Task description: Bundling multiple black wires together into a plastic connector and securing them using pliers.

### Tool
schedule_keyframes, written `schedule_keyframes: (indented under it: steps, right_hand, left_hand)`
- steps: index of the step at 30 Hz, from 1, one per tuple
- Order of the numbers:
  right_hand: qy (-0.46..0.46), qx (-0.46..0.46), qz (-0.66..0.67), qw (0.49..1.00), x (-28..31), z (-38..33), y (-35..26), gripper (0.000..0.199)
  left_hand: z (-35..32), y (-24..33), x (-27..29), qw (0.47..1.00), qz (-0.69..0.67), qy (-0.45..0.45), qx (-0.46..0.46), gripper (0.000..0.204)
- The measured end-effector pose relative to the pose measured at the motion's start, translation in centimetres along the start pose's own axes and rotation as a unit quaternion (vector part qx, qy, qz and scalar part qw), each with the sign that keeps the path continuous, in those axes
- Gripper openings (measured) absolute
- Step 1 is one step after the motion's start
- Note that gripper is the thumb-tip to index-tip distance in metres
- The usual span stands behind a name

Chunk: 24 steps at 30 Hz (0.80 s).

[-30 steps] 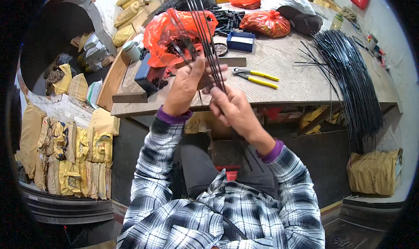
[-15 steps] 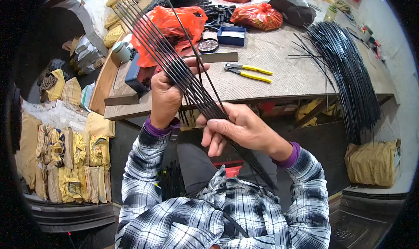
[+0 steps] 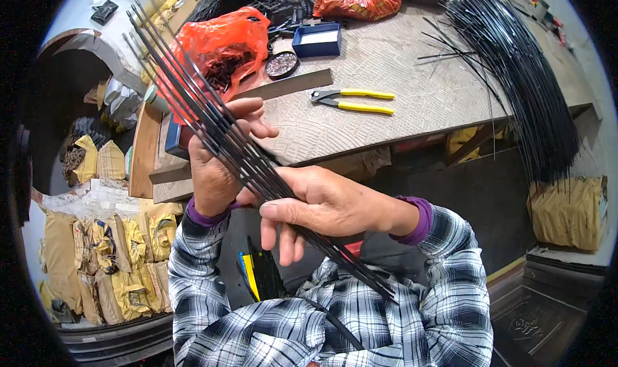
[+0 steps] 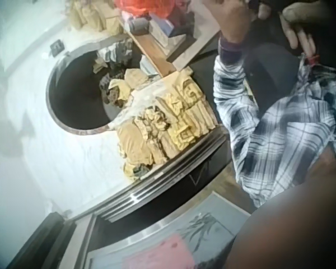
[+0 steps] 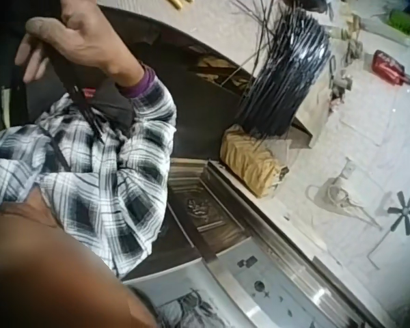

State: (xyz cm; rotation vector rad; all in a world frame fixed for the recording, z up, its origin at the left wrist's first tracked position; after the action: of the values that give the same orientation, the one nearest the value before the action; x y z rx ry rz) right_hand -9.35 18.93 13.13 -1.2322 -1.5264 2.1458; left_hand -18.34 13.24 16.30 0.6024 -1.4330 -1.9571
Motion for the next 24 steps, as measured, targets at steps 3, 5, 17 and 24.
schedule_keyframes:
  steps: [3,5,17,24]
  right_hand:
    - [-0.008,0.007,-0.007,1.0,0.3,0.2,-0.5,0.031]
    - [-0.029,0.043,-0.024,0.998,0.3,0.3,-1.4,0.029]
    - [0.128,0.136,-0.157,0.97,7.6,3.2,11.0,0.016]
    - [0.17,0.099,-0.098,0.976,11.6,3.8,19.5,0.016]
  left_hand:
    - [0.3,-1.3,0.6,0.998,-0.021,0.008,0.053,0.031]
    - [0.5,-2.9,0.7,0.991,0.112,-0.045,0.054,0.036]
    - [12.2,-10.2,7.4,0.585,0.8,-0.067,-0.113,0.064]
    - [1.4,-11.2,8.8,0.616,0.761,-0.202,0.025,0.089]
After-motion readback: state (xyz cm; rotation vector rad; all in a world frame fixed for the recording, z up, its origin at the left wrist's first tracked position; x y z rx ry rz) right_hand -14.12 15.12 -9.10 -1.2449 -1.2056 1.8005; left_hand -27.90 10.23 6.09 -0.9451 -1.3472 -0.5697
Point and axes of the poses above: each hand's wrist, its own z-axis towards the middle knuckle, its own x-axis out of the back of the hand, y = z × x, the point moved 8 cm from there along z, towards the middle knuckle, and after that the axes turned 4 degrees about -y, right-handed, at the moved point
